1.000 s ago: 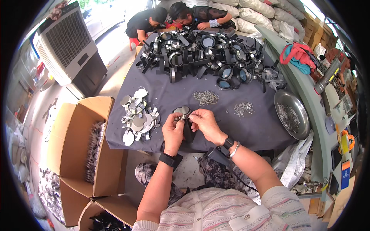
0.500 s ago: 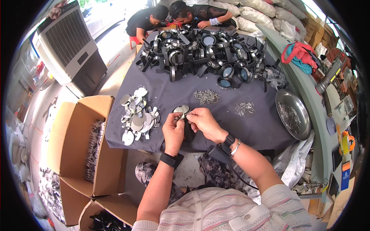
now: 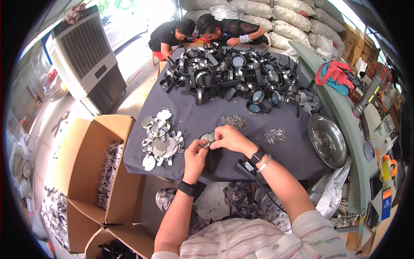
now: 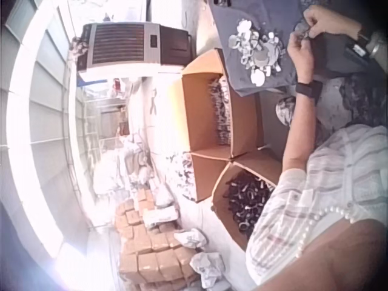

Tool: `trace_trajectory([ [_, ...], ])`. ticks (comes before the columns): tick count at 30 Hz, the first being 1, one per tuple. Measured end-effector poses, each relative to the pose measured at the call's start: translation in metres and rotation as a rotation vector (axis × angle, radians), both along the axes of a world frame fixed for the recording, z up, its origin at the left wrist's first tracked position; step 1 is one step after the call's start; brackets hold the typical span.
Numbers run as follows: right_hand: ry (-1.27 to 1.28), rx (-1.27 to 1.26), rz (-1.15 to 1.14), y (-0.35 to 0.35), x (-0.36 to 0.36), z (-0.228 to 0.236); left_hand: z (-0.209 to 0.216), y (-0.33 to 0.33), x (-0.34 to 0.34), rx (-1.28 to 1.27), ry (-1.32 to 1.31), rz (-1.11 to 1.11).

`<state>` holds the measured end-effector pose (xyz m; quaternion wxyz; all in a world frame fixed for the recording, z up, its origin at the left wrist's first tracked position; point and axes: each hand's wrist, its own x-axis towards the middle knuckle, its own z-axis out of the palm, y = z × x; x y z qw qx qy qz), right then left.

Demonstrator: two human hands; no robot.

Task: The person assembles a mask component by hand, fitting a metal plate into a metal ring and securing them with a small metal pin. Once finished, the person places the completed assembly into a cardboard box and repeats the process.

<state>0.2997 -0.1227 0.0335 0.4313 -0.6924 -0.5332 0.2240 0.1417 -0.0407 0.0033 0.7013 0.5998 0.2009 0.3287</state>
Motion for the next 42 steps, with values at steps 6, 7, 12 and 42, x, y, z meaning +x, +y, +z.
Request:
trace_trajectory([
  [6,0.246,-0.027,-0.064,-0.015,-0.002,0.015,0.001,0.002,-0.005,0.043,0.142,0.102],
  [7,0.186,0.015,-0.110,-0.026,0.013,0.016,0.007,-0.004,-0.002,-0.042,0.133,0.115],
  [12,-0.562,-0.054,-0.049,-0.065,0.029,0.006,0.022,-0.014,-0.003,-0.131,0.210,0.102],
  [42,-0.216,0.405,0.051,-0.013,-0.031,-0.003,0.020,0.016,-0.016,-0.184,0.173,-0.081],
])
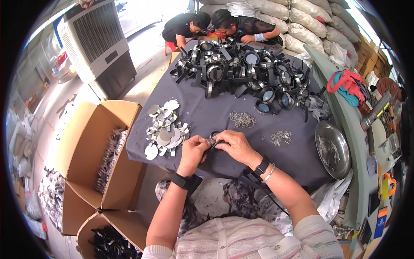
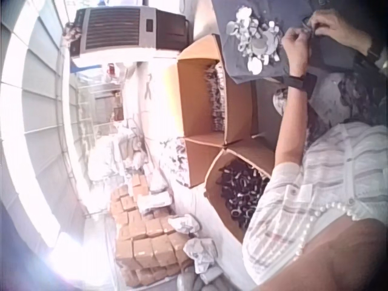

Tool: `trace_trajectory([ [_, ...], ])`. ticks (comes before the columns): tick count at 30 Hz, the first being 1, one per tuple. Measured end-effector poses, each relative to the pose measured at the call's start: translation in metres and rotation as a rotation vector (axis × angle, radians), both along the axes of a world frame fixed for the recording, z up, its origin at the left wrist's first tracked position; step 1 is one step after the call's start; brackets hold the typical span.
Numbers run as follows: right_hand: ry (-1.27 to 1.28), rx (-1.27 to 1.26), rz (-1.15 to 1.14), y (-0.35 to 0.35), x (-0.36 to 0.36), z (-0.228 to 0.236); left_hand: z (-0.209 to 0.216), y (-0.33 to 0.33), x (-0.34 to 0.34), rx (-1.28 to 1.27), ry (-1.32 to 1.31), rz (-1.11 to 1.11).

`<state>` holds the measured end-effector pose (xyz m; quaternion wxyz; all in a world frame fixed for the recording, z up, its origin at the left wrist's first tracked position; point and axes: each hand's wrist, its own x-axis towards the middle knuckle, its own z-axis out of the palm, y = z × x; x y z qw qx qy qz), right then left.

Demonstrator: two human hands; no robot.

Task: The person assembles a mask component by hand, fitting a metal plate into a metal ring and securing them with a small metal pin. Once finished, the person places the completed assembly into a cardboard box and repeats the process.

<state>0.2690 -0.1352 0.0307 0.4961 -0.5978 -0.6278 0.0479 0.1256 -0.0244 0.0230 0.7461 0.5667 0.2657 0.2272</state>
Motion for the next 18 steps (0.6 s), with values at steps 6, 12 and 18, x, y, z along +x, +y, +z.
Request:
trace_trajectory([
  [6,-0.060,-0.078,0.077,0.008,0.010,0.009,-0.021,-0.012,-0.005,0.778,-0.060,0.190],
  [12,-0.113,-0.115,0.137,0.026,0.015,0.019,-0.028,-0.013,-0.002,1.008,-0.021,0.292],
  [18,0.081,-0.270,0.170,0.029,0.023,0.019,-0.025,-0.011,0.002,1.039,0.023,0.254],
])
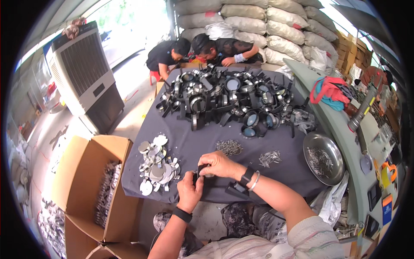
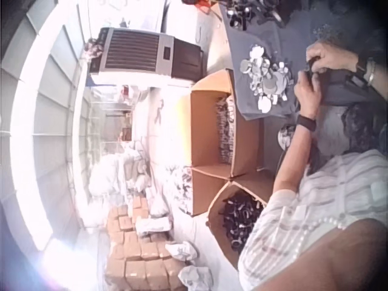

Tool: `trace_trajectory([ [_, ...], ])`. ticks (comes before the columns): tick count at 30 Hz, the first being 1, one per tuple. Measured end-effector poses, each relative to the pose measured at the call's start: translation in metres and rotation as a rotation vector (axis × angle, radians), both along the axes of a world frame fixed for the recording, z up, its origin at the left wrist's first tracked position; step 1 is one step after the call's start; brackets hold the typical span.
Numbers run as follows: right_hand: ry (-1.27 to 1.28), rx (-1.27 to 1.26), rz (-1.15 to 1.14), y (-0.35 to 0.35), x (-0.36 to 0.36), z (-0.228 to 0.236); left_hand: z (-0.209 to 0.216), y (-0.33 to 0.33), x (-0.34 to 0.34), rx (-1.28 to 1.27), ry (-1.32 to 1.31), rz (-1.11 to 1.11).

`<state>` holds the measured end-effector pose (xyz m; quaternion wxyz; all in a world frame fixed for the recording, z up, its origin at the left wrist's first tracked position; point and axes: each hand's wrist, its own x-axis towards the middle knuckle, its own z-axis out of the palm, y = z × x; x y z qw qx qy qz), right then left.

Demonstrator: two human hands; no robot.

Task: The person assembles a mask component by hand, fitting a metal plate into a metal ring and securing them with a small metal pin. Once finished, the person places the completed assembly into a cardboard box and repeats the process.

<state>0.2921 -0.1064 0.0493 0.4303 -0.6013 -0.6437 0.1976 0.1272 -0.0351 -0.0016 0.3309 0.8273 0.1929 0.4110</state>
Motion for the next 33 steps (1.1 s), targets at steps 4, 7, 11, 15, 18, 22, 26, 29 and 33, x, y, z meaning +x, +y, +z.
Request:
trace_trajectory([
  [4,-0.018,0.280,-0.247,-0.038,-0.020,-0.020,-0.008,0.009,-0.007,-0.212,-0.012,-0.176],
  [7,-0.037,0.357,-0.505,-0.083,-0.017,-0.029,0.034,0.005,-0.012,-1.021,-0.012,-0.216],
  [11,0.029,0.340,-0.608,-0.101,-0.017,-0.037,0.094,0.015,0.041,-0.894,-0.035,-0.298],
  [15,-0.232,0.354,-0.651,-0.106,-0.013,-0.032,0.190,0.018,0.165,-0.747,-0.194,-0.617],
  [18,-0.246,0.312,-0.536,-0.097,-0.029,-0.029,0.188,0.074,0.205,-0.319,-0.118,-0.072],
  [22,-0.273,0.322,-0.587,-0.108,-0.017,-0.037,0.148,0.049,0.160,-0.129,-0.028,-0.287],
  [26,-0.209,0.342,-0.510,-0.097,-0.023,-0.036,0.076,0.083,-0.032,-0.304,-0.051,-0.052],
  [29,-0.193,0.255,-0.541,-0.093,-0.031,-0.031,0.048,0.090,-0.202,-0.460,-0.170,0.396],
  [33,-0.253,0.245,-0.626,-0.105,-0.010,-0.042,0.008,0.065,-0.379,-0.451,-0.332,0.951],
])
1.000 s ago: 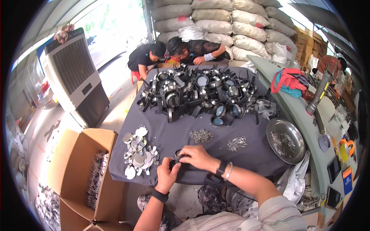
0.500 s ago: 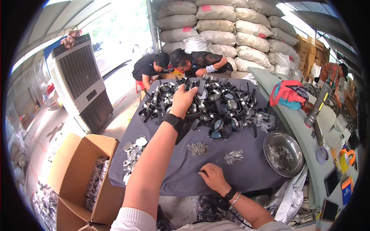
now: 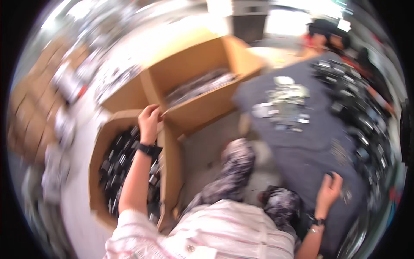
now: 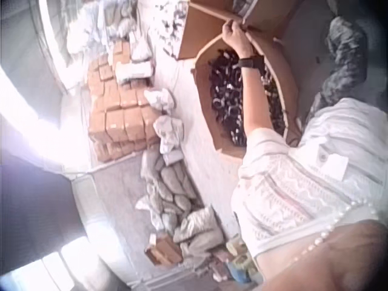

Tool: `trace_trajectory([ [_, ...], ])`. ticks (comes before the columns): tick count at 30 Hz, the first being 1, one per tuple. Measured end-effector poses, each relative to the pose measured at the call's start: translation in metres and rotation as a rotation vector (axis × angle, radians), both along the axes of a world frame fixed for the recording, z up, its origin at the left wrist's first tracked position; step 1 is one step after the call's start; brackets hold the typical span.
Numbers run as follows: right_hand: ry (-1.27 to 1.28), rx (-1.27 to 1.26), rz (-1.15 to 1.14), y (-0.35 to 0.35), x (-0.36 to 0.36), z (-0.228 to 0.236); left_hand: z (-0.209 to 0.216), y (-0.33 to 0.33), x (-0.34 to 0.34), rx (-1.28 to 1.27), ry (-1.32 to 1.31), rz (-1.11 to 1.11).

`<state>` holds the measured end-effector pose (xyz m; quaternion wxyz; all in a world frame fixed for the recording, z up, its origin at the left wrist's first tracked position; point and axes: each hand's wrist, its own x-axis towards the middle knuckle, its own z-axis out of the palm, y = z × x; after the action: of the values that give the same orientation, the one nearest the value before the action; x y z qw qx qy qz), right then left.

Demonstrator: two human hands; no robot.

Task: The person assembles a mask component by hand, fitting a metal plate into a metal ring and securing them with a small metal pin. Once finished, the person places the completed assembly into a cardboard box and repeats the process.

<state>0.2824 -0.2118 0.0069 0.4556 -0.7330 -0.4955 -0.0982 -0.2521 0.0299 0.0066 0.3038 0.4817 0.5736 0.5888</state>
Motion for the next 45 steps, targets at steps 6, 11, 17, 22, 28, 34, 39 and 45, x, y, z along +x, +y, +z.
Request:
trace_trajectory([
  [6,0.104,-0.200,0.082,0.003,0.021,-0.015,-0.181,-0.206,-0.209,-0.608,0.139,0.489],
  [11,0.030,-0.203,0.100,0.000,0.029,-0.011,-0.257,-0.295,-0.172,-0.955,0.418,0.485],
  [17,0.040,-0.291,0.029,-0.007,0.034,-0.001,-0.233,-0.289,-0.159,-1.319,0.782,0.686],
  [22,0.045,-0.245,0.074,-0.008,0.038,0.008,-0.255,-0.295,-0.181,-1.446,0.460,0.566],
  [28,0.079,-0.320,0.084,-0.003,0.037,0.019,-0.268,-0.295,-0.178,-1.512,0.633,0.544],
  [34,0.292,-0.484,0.117,0.003,0.062,0.013,-0.217,-0.283,-0.162,-1.200,0.539,0.310],
  [39,0.183,-0.568,0.075,0.007,0.075,0.004,-0.191,-0.265,-0.194,-0.942,0.191,0.331],
  [45,0.061,-0.497,-0.013,0.004,0.071,-0.014,-0.259,-0.257,-0.209,-0.800,0.731,0.310],
])
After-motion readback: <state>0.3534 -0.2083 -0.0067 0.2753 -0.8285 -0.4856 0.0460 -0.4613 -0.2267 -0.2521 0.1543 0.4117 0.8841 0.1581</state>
